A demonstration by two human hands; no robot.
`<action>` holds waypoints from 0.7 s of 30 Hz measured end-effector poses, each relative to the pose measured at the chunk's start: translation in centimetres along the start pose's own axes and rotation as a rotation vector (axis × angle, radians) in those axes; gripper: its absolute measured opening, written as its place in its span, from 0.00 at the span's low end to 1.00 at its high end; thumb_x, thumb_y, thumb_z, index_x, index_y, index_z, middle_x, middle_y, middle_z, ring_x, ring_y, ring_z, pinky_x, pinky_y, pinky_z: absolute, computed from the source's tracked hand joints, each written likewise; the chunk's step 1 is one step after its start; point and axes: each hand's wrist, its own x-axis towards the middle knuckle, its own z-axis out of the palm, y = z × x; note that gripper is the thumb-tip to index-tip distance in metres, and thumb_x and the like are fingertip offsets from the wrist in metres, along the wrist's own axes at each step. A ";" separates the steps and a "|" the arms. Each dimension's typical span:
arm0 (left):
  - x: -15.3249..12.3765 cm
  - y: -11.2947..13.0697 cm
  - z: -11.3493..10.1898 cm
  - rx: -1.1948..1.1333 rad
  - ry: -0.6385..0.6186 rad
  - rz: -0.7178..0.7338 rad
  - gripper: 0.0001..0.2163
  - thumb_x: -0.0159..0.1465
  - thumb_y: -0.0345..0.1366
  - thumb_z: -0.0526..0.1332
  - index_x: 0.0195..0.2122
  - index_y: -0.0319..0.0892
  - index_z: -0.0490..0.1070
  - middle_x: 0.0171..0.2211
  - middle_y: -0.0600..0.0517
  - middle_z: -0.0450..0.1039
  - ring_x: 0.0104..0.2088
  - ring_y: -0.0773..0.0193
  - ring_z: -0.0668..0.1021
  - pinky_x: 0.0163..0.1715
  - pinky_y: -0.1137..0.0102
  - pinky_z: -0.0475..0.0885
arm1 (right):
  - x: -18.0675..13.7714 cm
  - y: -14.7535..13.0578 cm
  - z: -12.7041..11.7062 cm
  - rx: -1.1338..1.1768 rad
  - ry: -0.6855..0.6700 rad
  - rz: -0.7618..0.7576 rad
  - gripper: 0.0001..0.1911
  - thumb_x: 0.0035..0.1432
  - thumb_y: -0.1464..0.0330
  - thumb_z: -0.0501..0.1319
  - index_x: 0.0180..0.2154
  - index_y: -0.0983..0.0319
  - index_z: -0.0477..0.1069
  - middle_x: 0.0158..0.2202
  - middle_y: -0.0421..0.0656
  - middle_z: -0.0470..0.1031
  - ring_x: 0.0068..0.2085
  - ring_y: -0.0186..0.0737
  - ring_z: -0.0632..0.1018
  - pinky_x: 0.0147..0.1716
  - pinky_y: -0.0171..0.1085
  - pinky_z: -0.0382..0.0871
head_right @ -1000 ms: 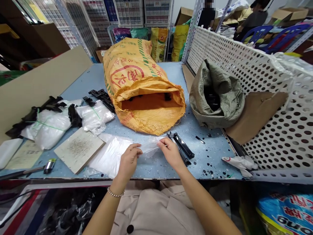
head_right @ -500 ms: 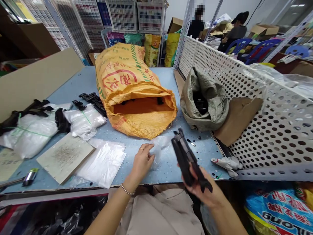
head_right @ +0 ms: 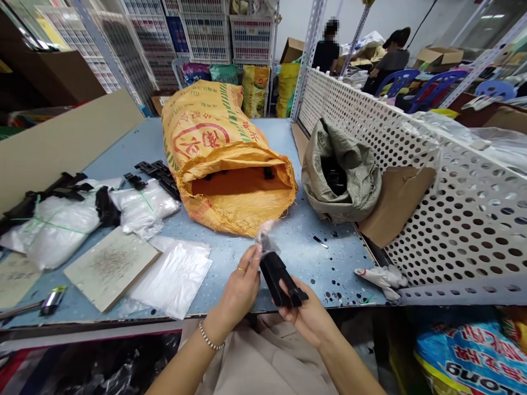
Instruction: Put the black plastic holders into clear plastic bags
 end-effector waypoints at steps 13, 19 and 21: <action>-5.5 4.1 -13.2 -0.296 -0.067 -0.232 0.15 0.64 0.30 0.59 0.51 0.46 0.67 0.46 0.47 0.72 0.47 0.62 0.75 0.48 0.69 0.72 | -0.9 1.2 7.9 -0.853 -0.450 -0.607 0.12 0.67 0.63 0.47 0.31 0.59 0.60 0.22 0.36 0.67 0.24 0.33 0.69 0.26 0.33 0.61; -15.0 4.4 -23.6 -0.313 -0.514 -0.884 0.09 0.58 0.34 0.64 0.40 0.48 0.75 0.38 0.55 0.77 0.40 0.63 0.78 0.43 0.73 0.69 | -0.6 2.5 8.6 -0.765 -0.720 -0.276 0.16 0.65 0.57 0.51 0.34 0.61 0.68 0.29 0.41 0.74 0.27 0.32 0.74 0.28 0.32 0.67; -19.7 1.2 -23.7 -0.202 -0.465 -1.138 0.06 0.57 0.34 0.62 0.36 0.46 0.76 0.37 0.54 0.78 0.40 0.60 0.78 0.45 0.70 0.69 | 0.7 3.4 8.7 -0.729 -0.601 -0.174 0.17 0.63 0.54 0.54 0.33 0.61 0.68 0.28 0.40 0.73 0.27 0.32 0.73 0.27 0.32 0.67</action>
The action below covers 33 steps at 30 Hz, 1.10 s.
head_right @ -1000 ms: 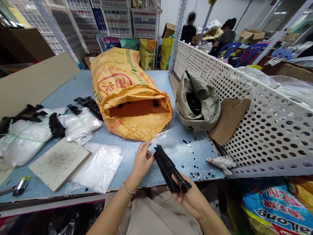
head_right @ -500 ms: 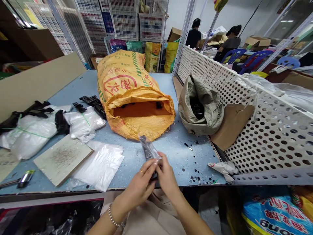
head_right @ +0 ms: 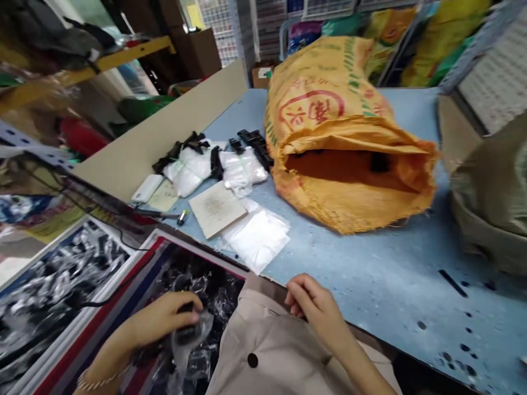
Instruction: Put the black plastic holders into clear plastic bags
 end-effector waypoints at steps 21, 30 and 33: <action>9.3 -2.0 6.1 -0.444 -0.084 0.078 0.13 0.56 0.38 0.63 0.41 0.40 0.77 0.40 0.48 0.79 0.43 0.56 0.79 0.45 0.64 0.73 | 3.5 2.1 -5.3 0.133 0.174 0.068 0.19 0.55 0.51 0.61 0.35 0.62 0.71 0.28 0.41 0.73 0.26 0.36 0.73 0.24 0.35 0.67; 21.8 16.5 0.6 -0.337 0.576 0.621 0.24 0.61 0.37 0.59 0.59 0.44 0.62 0.58 0.41 0.63 0.59 0.53 0.68 0.56 0.53 0.65 | 14.2 -1.9 -21.1 -0.595 0.903 -0.436 0.28 0.57 0.61 0.57 0.58 0.61 0.60 0.56 0.53 0.61 0.58 0.54 0.64 0.56 0.52 0.60; 28.4 21.5 -2.5 -0.199 0.924 0.669 0.34 0.54 0.34 0.64 0.62 0.38 0.57 0.65 0.38 0.50 0.66 0.48 0.53 0.63 0.48 0.49 | 18.5 -4.5 -25.8 -0.883 1.054 -0.389 0.38 0.53 0.65 0.61 0.63 0.62 0.52 0.64 0.57 0.48 0.64 0.61 0.53 0.59 0.55 0.52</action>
